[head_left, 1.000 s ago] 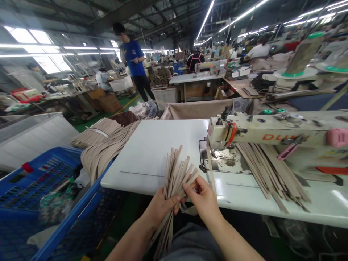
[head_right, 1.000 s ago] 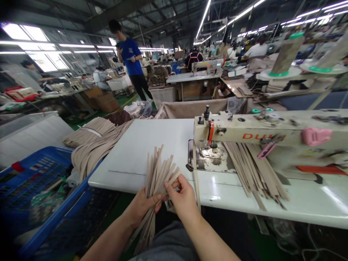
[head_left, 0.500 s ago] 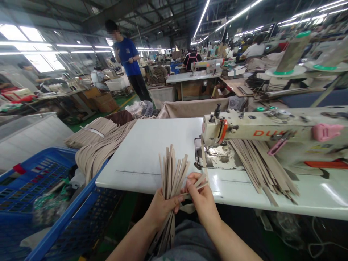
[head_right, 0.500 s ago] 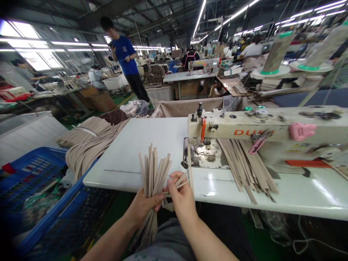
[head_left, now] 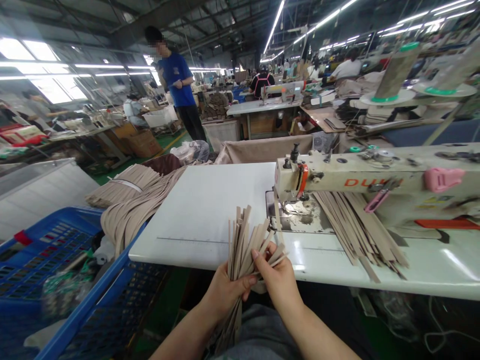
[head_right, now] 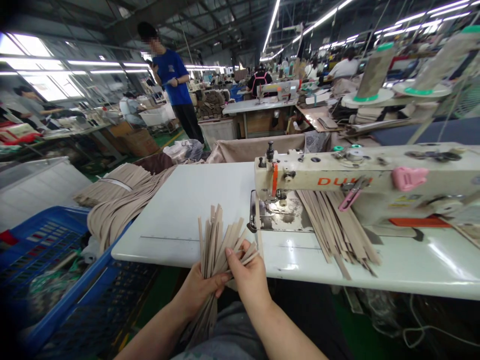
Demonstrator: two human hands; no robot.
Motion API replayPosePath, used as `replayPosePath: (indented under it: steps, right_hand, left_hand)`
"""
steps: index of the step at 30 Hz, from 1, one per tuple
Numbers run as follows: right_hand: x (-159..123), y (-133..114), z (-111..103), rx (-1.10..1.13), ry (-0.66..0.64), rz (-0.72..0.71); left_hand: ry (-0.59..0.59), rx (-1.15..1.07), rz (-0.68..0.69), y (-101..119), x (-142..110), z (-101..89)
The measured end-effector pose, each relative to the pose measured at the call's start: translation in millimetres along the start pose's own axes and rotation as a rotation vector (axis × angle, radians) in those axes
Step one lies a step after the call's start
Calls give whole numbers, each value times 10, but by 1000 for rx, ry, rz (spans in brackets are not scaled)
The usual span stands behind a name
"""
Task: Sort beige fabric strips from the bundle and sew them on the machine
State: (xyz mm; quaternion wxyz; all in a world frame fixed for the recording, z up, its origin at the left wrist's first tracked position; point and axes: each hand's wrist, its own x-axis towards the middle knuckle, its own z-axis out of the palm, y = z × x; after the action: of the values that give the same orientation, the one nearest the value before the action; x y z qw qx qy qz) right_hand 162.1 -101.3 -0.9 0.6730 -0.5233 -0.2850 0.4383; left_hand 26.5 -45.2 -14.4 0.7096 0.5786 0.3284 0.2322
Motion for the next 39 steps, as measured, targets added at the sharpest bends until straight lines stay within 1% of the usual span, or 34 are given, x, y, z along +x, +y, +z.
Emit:
replayPosePath:
  steps: [4,8,12,17,19,22,24,26,31,33,35,39]
  right_hand:
    - [0,-32,10,6,25,-37]
    - [-6,-66,28,40,28,-53]
    - [-6,-29,10,21,75,-34]
    - [-3,17,-12,76,94,18]
    - [-2,8,-4,105,82,44]
    - [-4,-23,25,145,30,85]
    - [-7,-32,44,154,4,92]
    - [-9,-15,49,135,-1,82]
    - [9,111,0,32,78,-4]
    - [19,134,-19,-4,75,-32]
    - [24,119,-20,-38,74,-50]
    - [11,19,21,-20,82,-37]
  left_hand:
    - [12,-40,7,-61,3,1]
    - [30,-82,11,-75,-1,37]
    - [50,-81,2,-90,-4,50]
    - [62,-103,2,-146,7,29]
    - [45,-111,10,-161,15,19]
    - [12,-126,4,-161,23,10]
    - [10,-131,-12,-152,22,8]
    - [21,-129,-26,-144,19,10]
    - [51,-150,-52,-138,29,39]
    - [62,-172,-55,-125,36,61]
    - [49,-181,-46,-106,39,82]
    - [-55,-155,-14,-100,32,95]
